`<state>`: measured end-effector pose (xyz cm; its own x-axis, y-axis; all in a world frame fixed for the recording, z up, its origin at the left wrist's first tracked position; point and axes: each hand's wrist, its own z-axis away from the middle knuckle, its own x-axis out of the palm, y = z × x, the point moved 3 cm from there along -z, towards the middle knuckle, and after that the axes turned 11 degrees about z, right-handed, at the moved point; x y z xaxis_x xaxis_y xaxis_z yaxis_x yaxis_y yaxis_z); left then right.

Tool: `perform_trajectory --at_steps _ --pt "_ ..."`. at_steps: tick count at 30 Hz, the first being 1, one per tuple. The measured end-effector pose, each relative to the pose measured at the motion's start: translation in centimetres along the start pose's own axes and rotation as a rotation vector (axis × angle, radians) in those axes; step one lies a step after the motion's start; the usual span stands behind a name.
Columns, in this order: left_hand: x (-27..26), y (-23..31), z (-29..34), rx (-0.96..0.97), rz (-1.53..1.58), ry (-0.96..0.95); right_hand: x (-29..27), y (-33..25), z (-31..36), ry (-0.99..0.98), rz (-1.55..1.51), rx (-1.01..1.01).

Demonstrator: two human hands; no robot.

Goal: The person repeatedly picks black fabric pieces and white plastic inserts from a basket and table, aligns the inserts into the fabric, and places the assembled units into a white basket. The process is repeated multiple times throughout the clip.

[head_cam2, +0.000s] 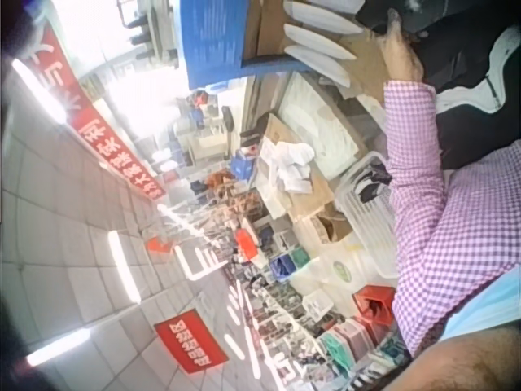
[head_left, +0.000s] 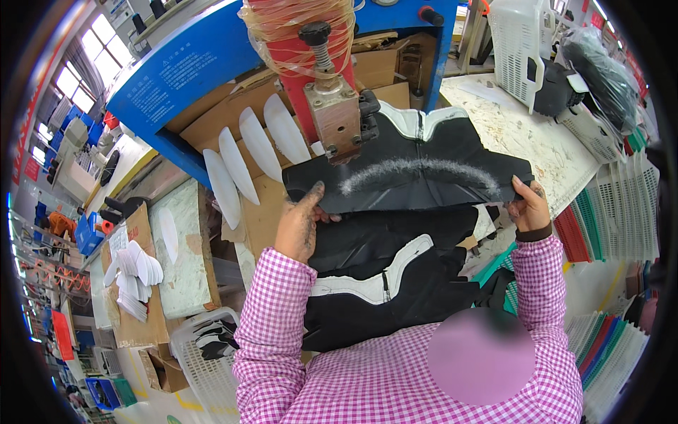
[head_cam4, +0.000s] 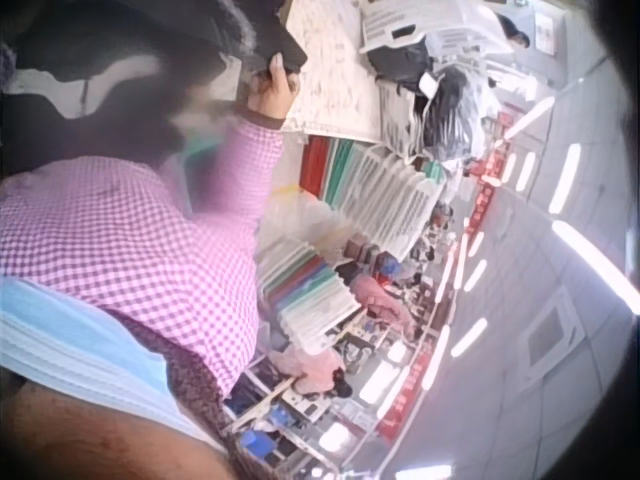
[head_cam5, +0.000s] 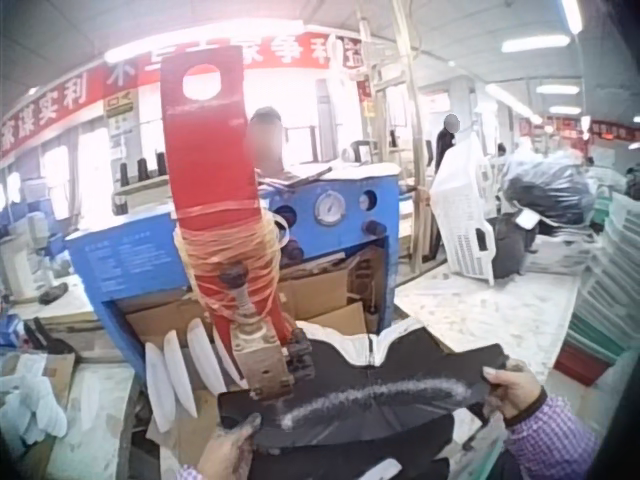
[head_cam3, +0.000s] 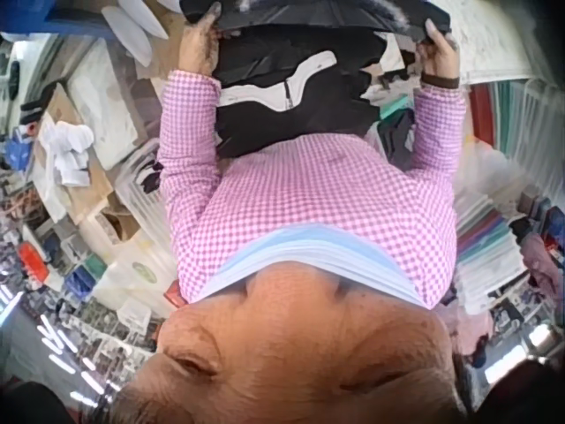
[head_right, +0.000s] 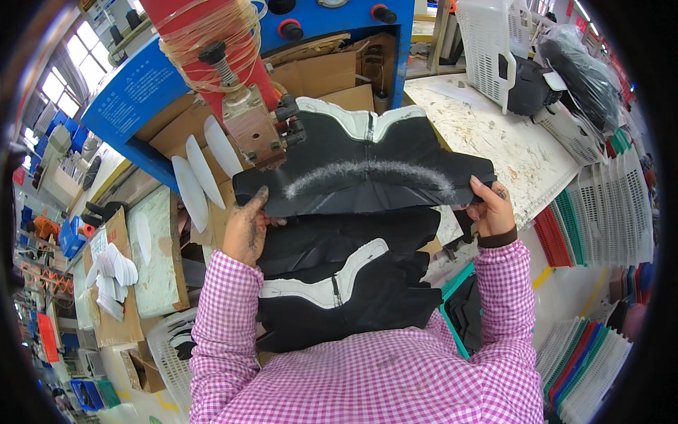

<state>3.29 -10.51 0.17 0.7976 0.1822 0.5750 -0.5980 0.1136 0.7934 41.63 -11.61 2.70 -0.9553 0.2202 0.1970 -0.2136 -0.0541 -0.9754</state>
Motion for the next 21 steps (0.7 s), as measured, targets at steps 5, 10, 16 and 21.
perform_trajectory --at_steps 5,10,16,21 --pt "-5.1 4.0 0.6 0.169 0.018 0.201 5.9 2.2 -1.9 -0.215 -0.079 0.000" --pt "-7.0 7.5 2.7 0.256 -0.105 0.221 10.0 4.9 -4.8 -0.315 -0.081 0.046" --pt "-3.3 1.7 2.1 0.240 0.007 0.080 3.6 2.6 -4.1 -0.067 -0.054 0.016" --pt "-8.2 7.4 6.2 0.356 0.040 0.212 9.5 6.4 -2.7 -0.331 -0.047 0.085"
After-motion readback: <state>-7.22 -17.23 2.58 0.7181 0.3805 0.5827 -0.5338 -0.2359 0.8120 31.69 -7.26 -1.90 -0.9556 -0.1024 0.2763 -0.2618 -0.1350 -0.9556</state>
